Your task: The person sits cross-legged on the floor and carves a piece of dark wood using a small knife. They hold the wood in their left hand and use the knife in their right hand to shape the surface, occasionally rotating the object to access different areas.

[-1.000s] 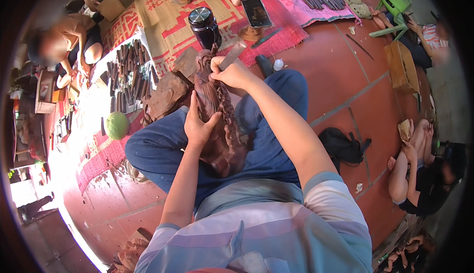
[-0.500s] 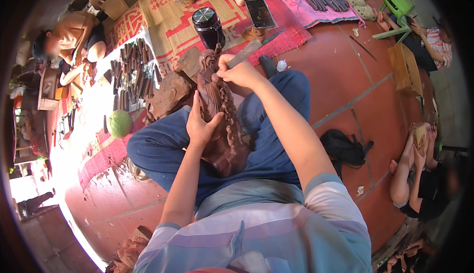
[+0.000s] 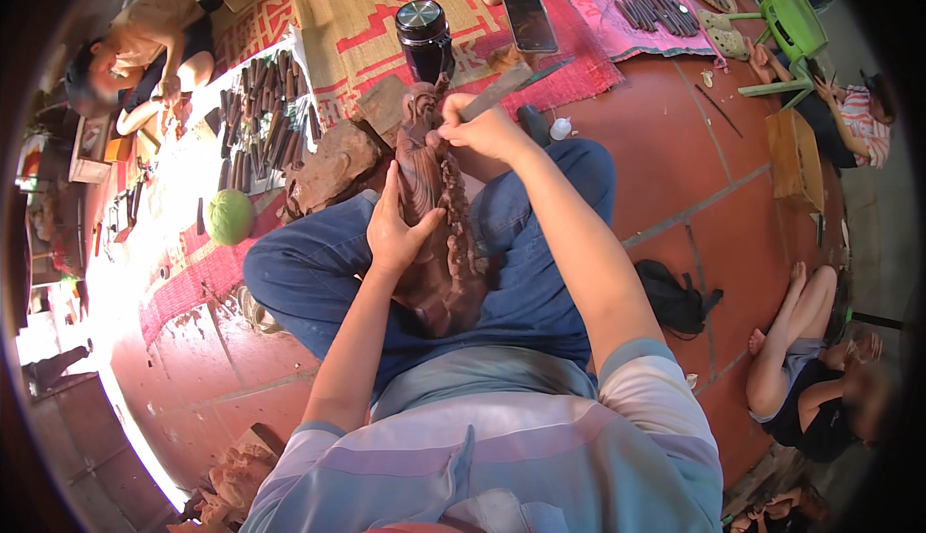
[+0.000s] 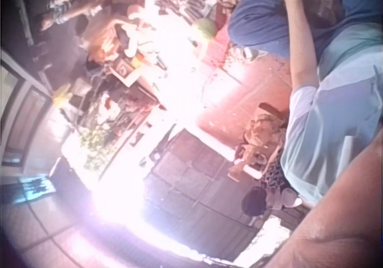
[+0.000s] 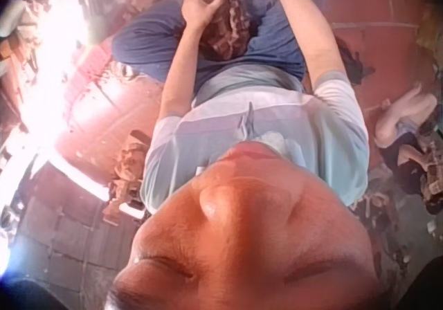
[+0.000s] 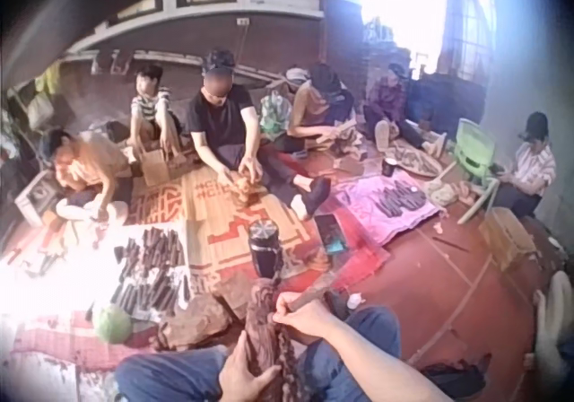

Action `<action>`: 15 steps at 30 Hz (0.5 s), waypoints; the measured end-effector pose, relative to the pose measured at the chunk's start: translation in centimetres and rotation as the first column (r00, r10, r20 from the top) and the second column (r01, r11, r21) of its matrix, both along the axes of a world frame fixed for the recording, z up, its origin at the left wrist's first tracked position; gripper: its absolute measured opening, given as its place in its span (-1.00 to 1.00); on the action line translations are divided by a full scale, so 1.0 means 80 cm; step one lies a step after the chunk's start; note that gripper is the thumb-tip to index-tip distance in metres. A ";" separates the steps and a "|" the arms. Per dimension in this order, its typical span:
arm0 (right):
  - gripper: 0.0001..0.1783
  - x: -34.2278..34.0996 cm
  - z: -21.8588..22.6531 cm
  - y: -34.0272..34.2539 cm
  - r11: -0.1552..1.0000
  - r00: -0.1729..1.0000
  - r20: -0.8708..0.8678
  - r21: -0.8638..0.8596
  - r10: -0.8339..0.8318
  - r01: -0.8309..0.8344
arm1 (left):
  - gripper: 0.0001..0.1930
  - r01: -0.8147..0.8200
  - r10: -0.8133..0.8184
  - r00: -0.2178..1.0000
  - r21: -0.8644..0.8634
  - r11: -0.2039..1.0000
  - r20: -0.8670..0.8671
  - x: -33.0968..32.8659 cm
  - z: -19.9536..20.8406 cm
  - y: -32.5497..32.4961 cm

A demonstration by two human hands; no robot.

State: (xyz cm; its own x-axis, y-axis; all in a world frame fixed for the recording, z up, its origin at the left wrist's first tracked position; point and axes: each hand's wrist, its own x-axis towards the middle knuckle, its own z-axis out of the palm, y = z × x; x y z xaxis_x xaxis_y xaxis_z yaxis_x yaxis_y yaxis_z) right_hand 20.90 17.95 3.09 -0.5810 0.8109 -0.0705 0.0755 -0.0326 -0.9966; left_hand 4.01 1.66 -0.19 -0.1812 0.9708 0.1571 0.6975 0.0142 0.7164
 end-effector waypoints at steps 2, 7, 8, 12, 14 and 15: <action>-0.71 -0.001 -0.003 -0.001 0.986 0.994 0.109 0.165 0.016 -0.034 | 0.06 -0.006 0.006 1.000 -0.013 1.000 0.001 0.002 0.003 0.000; -0.73 -0.001 -0.006 0.000 0.994 1.000 0.001 0.106 -0.018 0.017 | 0.08 0.009 -0.010 1.000 -0.051 0.999 -0.005 0.000 0.003 0.000; -0.74 -0.002 -0.008 -0.002 0.988 0.999 0.008 0.154 -0.031 0.030 | 0.08 0.009 -0.009 1.000 -0.061 0.998 -0.003 0.000 0.003 0.001; -0.75 0.000 -0.006 0.002 0.999 0.999 -0.044 -0.034 0.010 -0.012 | 0.05 -0.015 0.015 1.000 -0.032 0.999 -0.004 0.001 0.003 0.001; -0.76 0.004 0.001 -0.001 1.000 0.999 -0.031 -0.014 -0.020 0.019 | 0.05 -0.016 0.016 1.000 -0.037 0.999 -0.002 -0.001 0.005 0.002; -0.75 0.000 0.002 -0.005 0.996 1.000 0.000 0.092 -0.023 0.023 | 0.05 -0.014 0.014 1.000 -0.040 0.999 0.002 -0.001 0.006 0.002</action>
State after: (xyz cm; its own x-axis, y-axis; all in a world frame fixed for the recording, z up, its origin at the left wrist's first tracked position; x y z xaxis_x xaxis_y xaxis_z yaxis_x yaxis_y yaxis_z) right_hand 20.90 17.58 3.26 -0.5618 0.8273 0.0040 0.0770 0.0571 -0.9954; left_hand 3.97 1.80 0.31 -0.1950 0.9737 0.1180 0.6955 0.0525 0.7166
